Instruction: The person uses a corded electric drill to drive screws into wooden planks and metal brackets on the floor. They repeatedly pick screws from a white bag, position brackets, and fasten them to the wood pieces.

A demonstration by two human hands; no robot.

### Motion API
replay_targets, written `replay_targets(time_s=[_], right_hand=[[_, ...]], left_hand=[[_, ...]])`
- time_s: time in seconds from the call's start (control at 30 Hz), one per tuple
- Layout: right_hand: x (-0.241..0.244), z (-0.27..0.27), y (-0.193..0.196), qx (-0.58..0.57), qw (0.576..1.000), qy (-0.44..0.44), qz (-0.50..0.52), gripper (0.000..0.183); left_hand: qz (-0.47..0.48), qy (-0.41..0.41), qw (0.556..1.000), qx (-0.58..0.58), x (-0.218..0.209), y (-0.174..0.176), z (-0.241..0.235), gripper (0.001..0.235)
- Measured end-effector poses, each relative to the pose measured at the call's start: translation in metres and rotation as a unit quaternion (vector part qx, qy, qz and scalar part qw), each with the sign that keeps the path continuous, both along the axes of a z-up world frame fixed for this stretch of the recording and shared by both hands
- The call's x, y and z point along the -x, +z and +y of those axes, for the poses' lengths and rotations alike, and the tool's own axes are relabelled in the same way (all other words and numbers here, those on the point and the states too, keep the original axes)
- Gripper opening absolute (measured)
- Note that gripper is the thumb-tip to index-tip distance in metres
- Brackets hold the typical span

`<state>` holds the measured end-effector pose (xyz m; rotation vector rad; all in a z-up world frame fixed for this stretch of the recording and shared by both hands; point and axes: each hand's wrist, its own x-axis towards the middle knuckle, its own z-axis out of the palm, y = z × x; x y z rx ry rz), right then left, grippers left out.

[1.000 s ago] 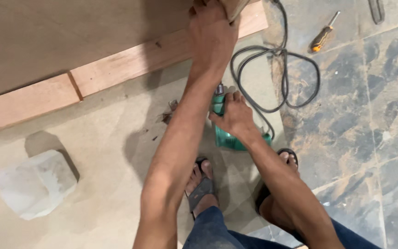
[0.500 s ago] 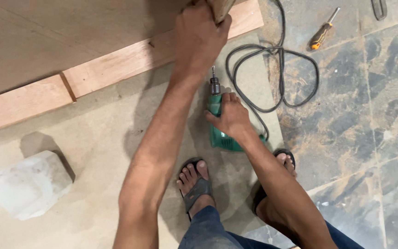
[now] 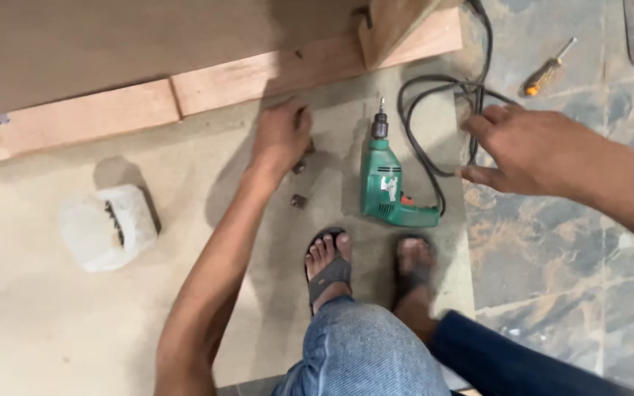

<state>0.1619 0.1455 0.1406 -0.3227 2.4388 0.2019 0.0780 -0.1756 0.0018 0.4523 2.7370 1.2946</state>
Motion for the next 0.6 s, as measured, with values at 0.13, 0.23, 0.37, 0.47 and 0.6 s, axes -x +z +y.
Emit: replay_targets(time_s=[0.13, 0.23, 0.37, 0.47, 0.6], right_hand=[[0.011, -0.028, -0.014, 0.246, 0.963, 0.020, 0.110, 0.049], [0.066, -0.078, -0.098, 0.364, 0.914, -0.002, 0.177, 0.042], [0.146, -0.125, -0.222, 0.462, 0.836, 0.021, 0.295, 0.034], [0.176, -0.142, -0.275, 0.390, 0.840, 0.045, 0.375, 0.025], [0.208, -0.147, -0.272, 0.326, 0.842, 0.087, 0.421, 0.025]], left_hand=[[-0.001, 0.053, 0.998, -0.015, -0.033, 0.027, -0.074, 0.019], [0.057, 0.074, 0.994, 0.052, -0.062, 0.039, -0.123, 0.018], [0.028, 0.128, 0.986, 0.105, -0.108, 0.069, -0.188, 0.016], [0.008, 0.174, 0.972, 0.156, -0.149, 0.094, -0.221, 0.016], [0.026, 0.236, 0.953, 0.187, -0.169, 0.097, -0.271, 0.017]])
